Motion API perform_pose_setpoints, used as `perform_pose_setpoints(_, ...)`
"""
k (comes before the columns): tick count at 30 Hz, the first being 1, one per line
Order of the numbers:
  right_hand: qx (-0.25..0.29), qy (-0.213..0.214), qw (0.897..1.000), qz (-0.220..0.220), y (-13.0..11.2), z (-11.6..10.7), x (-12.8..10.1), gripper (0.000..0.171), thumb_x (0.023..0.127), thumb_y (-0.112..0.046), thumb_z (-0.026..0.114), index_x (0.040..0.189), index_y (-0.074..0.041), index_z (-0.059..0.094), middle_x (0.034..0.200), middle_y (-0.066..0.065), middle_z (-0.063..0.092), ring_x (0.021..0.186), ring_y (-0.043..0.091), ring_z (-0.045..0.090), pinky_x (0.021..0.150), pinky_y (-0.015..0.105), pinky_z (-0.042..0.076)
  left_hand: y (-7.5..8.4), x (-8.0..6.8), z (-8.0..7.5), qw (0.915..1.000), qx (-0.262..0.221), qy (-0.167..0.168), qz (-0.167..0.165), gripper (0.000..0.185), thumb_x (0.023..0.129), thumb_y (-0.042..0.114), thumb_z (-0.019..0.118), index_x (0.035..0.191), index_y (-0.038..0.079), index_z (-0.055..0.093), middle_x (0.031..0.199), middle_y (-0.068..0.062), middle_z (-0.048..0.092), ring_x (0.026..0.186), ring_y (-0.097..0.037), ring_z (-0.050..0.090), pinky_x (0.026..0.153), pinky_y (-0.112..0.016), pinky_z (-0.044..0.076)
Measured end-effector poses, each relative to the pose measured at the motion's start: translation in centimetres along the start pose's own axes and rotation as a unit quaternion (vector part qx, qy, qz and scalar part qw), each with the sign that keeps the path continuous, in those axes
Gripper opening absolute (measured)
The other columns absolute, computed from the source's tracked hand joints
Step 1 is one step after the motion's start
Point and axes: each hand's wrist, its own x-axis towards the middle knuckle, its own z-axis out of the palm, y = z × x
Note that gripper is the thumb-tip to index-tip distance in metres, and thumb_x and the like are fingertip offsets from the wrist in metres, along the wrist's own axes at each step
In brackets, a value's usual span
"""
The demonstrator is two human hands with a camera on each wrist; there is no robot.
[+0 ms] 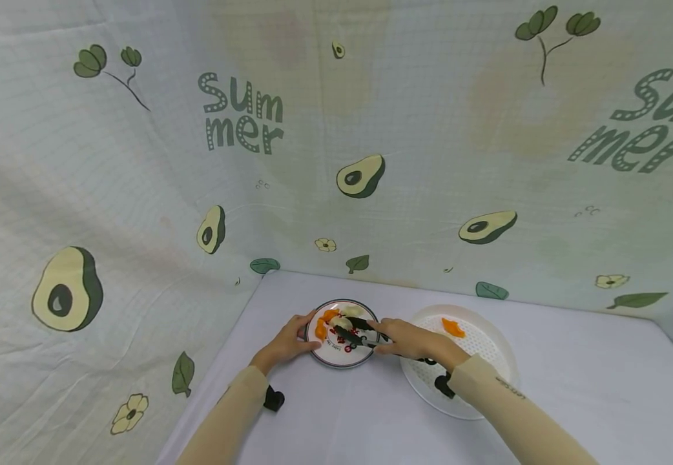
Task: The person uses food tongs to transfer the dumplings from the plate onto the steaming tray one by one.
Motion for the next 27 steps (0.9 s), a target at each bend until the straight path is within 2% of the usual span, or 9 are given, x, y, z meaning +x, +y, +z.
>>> perform_pose_setpoints(4,-0.008,0.006,1.000,-0.006,0.0,-0.3,-0.3,0.064,0.098,-0.024,0.066,0.149,0.004,0.040,0.114,0.017,0.060,0.102,0.028,0.057,0.092,0.048,0.046,0.1,0.1,0.0,0.9999,-0.008,-0.004,0.007,0.086,0.085,0.026,0.081,0.156,0.016,0.035,0.134,-0.014,0.048,0.102,-0.022,0.052,0.097,-0.047,0.044)
perform_pose_setpoints(9,-0.020,0.017,1.000,-0.015,-0.2,-1.0,-1.2,0.064,0.098,-0.025,0.065,0.150,0.003,0.039,0.114,0.017,0.061,0.104,0.029,0.058,0.093,0.048,0.047,0.1,0.3,0.0,0.9999,-0.007,-0.006,0.004,0.086,0.085,0.026,0.081,0.156,0.017,0.035,0.133,-0.013,0.048,0.100,-0.021,0.052,0.095,-0.044,0.045)
perform_pose_setpoints(16,-0.024,0.035,0.999,-0.027,-0.1,-2.2,-3.8,0.068,0.100,-0.039,0.061,0.152,-0.001,0.038,0.134,0.021,0.055,0.121,0.034,0.055,0.101,0.051,0.043,0.2,0.5,0.1,1.0000,-0.003,-0.006,-0.001,0.087,0.085,0.026,0.081,0.157,0.019,0.034,0.132,-0.011,0.048,0.098,-0.020,0.051,0.094,-0.042,0.045)
perform_pose_setpoints(18,-0.023,0.040,0.998,-0.038,-0.1,-2.5,-4.8,0.070,0.100,-0.043,0.059,0.152,-0.001,0.037,0.132,0.019,0.056,0.120,0.034,0.055,0.100,0.051,0.044,0.1,0.5,0.1,1.0000,-0.003,-0.006,-0.002,0.087,0.084,0.026,0.082,0.157,0.019,0.034,0.133,-0.011,0.048,0.098,-0.019,0.051,0.093,-0.042,0.045)
perform_pose_setpoints(22,-0.023,0.047,0.998,-0.044,-0.1,-3.4,-6.9,0.072,0.100,-0.047,0.055,0.153,-0.001,0.036,0.116,0.005,0.059,0.101,0.020,0.057,0.092,0.044,0.048,0.1,0.3,0.1,1.0000,-0.003,-0.005,-0.005,0.086,0.085,0.026,0.081,0.157,0.019,0.034,0.133,-0.012,0.048,0.097,-0.019,0.052,0.091,-0.040,0.046)
perform_pose_setpoints(25,-0.026,0.051,0.997,-0.042,0.0,-3.9,-8.5,0.073,0.101,-0.049,0.053,0.153,-0.001,0.035,0.104,-0.005,0.055,0.087,0.011,0.052,0.082,0.037,0.047,0.2,0.1,0.0,0.9999,-0.006,-0.004,-0.008,0.086,0.085,0.024,0.081,0.157,0.018,0.034,0.133,-0.012,0.048,0.097,-0.020,0.051,0.091,-0.040,0.045)
perform_pose_setpoints(27,-0.029,0.057,0.997,-0.044,0.2,-4.2,-9.6,0.073,0.101,-0.048,0.053,0.153,0.000,0.035,0.100,-0.007,0.054,0.084,0.009,0.050,0.079,0.034,0.045,0.2,0.0,0.1,0.9999,-0.007,-0.002,-0.011,0.086,0.085,0.024,0.081,0.157,0.018,0.035,0.133,-0.012,0.048,0.097,-0.020,0.051,0.091,-0.040,0.045)
